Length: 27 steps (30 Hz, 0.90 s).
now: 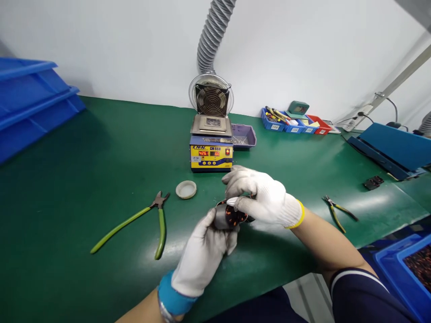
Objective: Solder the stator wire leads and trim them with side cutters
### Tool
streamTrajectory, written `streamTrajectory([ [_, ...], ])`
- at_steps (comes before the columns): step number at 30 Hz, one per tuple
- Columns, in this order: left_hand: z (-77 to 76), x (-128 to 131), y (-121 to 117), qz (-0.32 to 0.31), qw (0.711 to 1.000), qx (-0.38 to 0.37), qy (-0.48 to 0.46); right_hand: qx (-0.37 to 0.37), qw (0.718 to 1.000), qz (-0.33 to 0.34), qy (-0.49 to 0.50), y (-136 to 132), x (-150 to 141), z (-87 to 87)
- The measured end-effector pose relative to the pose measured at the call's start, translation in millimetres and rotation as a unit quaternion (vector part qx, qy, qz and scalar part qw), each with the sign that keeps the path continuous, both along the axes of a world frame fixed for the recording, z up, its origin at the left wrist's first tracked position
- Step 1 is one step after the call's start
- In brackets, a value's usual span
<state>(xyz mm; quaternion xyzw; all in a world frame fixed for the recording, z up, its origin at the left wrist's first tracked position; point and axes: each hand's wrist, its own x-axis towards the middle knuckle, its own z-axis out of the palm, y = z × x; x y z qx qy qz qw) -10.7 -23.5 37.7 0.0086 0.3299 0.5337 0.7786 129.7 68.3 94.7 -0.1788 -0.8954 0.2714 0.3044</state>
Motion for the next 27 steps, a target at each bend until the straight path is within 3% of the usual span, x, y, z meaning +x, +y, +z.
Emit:
streamTrajectory([
  [2, 0.2, -6.0, 3.7, 0.11, 0.994, -0.005, -0.026, 0.084, 0.996, -0.005, -0.011, -4.7, 0.1, 10.9],
  [4, -2.4, -11.3, 7.2, 0.162, 0.986, -0.002, -0.03, 0.118, 0.993, 0.012, -0.016, -8.9, -0.6, 22.3],
  [5, -4.2, -12.6, 8.1, 0.147, 0.989, 0.003, -0.025, 0.121, 0.992, 0.022, -0.017, -10.5, -1.2, 27.1],
  [7, -7.3, -12.1, 7.2, 0.053, 0.998, 0.022, -0.021, 0.117, 0.992, 0.037, -0.014, -12.1, -2.2, 32.5],
  [10, -8.9, -6.6, 1.1, -0.065, 0.994, 0.087, -0.011, 0.101, 0.994, 0.031, -0.019, -12.0, -2.0, 28.7],
  [12, -9.2, -4.3, -2.3, -0.067, 0.986, 0.149, 0.043, 0.076, 0.997, 0.019, -0.013, -11.8, 0.0, 21.3],
  [14, -9.7, -4.7, -2.7, -0.012, 0.978, 0.178, 0.107, 0.018, 0.999, -0.012, 0.039, -11.4, 4.1, 13.5],
  [16, -9.9, -6.9, -0.4, 0.025, 0.978, 0.158, 0.135, -0.058, 0.985, -0.07, 0.148, -9.4, 10.7, 7.0],
  [19, -7.8, -9.5, 4.7, 0.009, 0.989, 0.091, 0.112, -0.126, 0.948, -0.139, 0.258, -2.8, 23.0, -1.2],
  [21, -6.1, -9.1, 6.3, -0.032, 0.993, 0.063, 0.092, -0.149, 0.966, -0.121, 0.172, 0.5, 28.7, -7.3],
  [24, -8.7, -6.1, 5.1, -0.09, 0.991, 0.046, 0.086, -0.168, 0.984, -0.02, -0.061, -2.8, 28.0, -18.9],
  [27, -18.3, -4.7, 2.2, -0.109, 0.986, 0.047, 0.116, -0.144, 0.982, 0.047, -0.11, -13.4, 19.9, -31.8],
])
